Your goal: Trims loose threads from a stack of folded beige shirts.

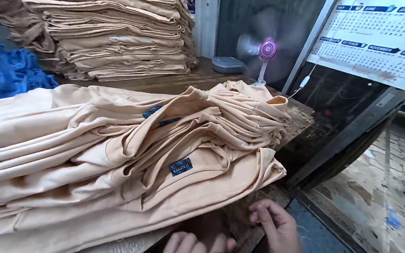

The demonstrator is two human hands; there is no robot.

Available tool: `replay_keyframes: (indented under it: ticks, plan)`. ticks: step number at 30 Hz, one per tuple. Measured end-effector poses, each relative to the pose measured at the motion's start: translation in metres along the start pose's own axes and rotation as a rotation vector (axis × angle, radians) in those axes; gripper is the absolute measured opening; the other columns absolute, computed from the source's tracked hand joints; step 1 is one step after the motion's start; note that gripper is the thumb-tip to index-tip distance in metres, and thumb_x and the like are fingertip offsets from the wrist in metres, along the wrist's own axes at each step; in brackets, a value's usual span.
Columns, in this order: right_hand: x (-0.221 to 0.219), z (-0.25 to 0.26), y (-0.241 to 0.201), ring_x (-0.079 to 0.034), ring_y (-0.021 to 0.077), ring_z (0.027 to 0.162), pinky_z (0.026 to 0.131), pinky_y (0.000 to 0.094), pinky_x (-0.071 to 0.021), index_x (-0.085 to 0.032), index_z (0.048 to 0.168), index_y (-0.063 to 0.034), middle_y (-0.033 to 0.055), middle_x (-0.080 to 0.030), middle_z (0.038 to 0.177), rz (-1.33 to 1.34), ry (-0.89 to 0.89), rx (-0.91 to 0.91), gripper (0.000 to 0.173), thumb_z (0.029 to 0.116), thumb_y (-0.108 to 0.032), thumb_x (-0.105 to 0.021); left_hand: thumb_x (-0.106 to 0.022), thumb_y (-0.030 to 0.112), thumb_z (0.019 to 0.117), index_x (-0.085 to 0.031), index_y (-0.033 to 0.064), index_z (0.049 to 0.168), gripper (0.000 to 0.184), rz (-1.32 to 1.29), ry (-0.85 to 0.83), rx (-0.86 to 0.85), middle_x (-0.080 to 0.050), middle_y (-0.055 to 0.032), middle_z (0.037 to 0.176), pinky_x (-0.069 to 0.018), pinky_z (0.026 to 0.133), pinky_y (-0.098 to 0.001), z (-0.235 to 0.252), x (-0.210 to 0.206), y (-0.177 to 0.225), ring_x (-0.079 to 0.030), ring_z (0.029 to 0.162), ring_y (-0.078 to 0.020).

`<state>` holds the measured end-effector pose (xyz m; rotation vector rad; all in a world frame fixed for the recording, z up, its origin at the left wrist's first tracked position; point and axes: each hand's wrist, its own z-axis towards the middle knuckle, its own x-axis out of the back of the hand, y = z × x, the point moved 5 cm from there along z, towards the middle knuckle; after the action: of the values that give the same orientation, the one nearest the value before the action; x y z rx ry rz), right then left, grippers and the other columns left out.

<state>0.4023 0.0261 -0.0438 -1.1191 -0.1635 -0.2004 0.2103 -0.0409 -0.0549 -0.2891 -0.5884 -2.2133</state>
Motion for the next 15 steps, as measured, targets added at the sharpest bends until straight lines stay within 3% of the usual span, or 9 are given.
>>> replay_keyframes:
  ticks: [2,4,5,6,9,12,14,15]
  plan:
    - [-0.021,0.008,-0.009,-0.07,0.0058,0.078,0.074,0.0253,-0.0606,-0.071,0.1,-0.0011,-0.0008,-0.073,0.085,0.087,-0.016,0.023,0.022,0.1041,-0.018,-0.058,-0.07,0.032,0.0969,-0.071,0.0119,0.121,0.031,0.119,0.032,0.08,-0.054,-0.0071,0.072,-0.0431,0.076,-0.041,0.017,0.008,-0.012,-0.053,0.069,-0.0235]
    - [-0.038,0.013,-0.017,-0.071,0.0062,0.073,0.07,0.0239,-0.0611,-0.074,0.094,-0.0007,0.0013,-0.075,0.081,0.198,0.033,0.065,0.015,0.0994,-0.011,-0.065,-0.07,0.027,0.0918,-0.064,0.0104,0.134,0.046,0.233,-0.016,0.098,-0.057,-0.0124,0.079,-0.0432,0.072,-0.0491,0.031,0.011,-0.03,-0.055,0.072,-0.0305]
    - [-0.041,0.012,-0.021,-0.07,0.0053,0.073,0.069,0.0226,-0.0609,-0.075,0.093,-0.0025,0.0004,-0.075,0.081,0.222,0.047,0.136,0.012,0.0983,-0.009,-0.066,-0.068,0.019,0.0841,-0.067,0.0104,0.133,0.049,0.244,-0.041,0.094,-0.058,-0.0136,0.079,-0.0429,0.07,-0.0512,0.035,0.013,-0.043,-0.057,0.072,-0.0325]
    - [-0.041,0.01,-0.025,-0.07,0.0041,0.078,0.073,0.0216,-0.0609,-0.075,0.094,-0.0067,-0.0015,-0.074,0.084,0.194,0.022,0.24,0.012,0.0994,-0.013,-0.066,-0.066,0.017,0.0827,-0.072,0.0133,0.127,0.044,0.227,-0.078,0.089,-0.06,-0.012,0.079,-0.0442,0.069,-0.0496,0.039,0.016,-0.056,-0.058,0.073,-0.031]
    - [-0.037,-0.004,-0.021,-0.069,0.0098,0.09,0.09,0.0308,-0.0551,-0.075,0.092,-0.0128,-0.0018,-0.073,0.085,-0.044,-0.208,0.495,0.018,0.101,-0.026,-0.067,-0.064,0.022,0.087,-0.079,0.0212,0.108,0.026,0.115,-0.175,0.094,-0.062,-0.0021,0.075,-0.051,0.061,-0.0369,0.056,0.029,-0.082,-0.06,0.067,-0.0175]
    - [-0.038,-0.023,0.023,-0.072,0.0155,0.089,0.093,0.0415,-0.054,-0.08,0.089,-0.0172,-0.0015,-0.076,0.085,-0.621,-0.547,0.33,0.023,0.1,-0.029,-0.064,-0.064,0.026,0.0772,-0.078,0.026,0.09,0.02,0.09,-0.198,0.153,-0.06,0.0109,0.072,-0.0495,0.052,-0.0265,0.081,0.03,-0.1,-0.057,0.062,-0.0029]
    - [-0.035,-0.03,0.051,-0.073,0.0299,0.101,0.1,0.057,-0.0505,-0.08,0.099,-0.0118,0.0094,-0.078,0.099,-0.948,-0.756,-0.007,0.022,0.0985,-0.026,-0.063,-0.068,0.029,0.0748,-0.078,0.0291,0.092,0.02,0.088,-0.174,0.199,-0.063,0.0154,0.076,-0.0491,0.053,-0.0227,0.096,0.028,-0.107,-0.057,0.063,0.0019]
    - [-0.029,-0.03,0.057,-0.072,0.0346,0.103,0.1,0.0619,-0.049,-0.08,0.104,-0.0095,0.0131,-0.078,0.103,-0.996,-0.74,-0.105,0.022,0.0967,-0.023,-0.064,-0.071,0.03,0.0743,-0.078,0.0277,0.097,0.024,0.09,-0.153,0.216,-0.065,0.0143,0.078,-0.0497,0.054,-0.0242,0.101,0.028,-0.107,-0.057,0.064,0.0007]
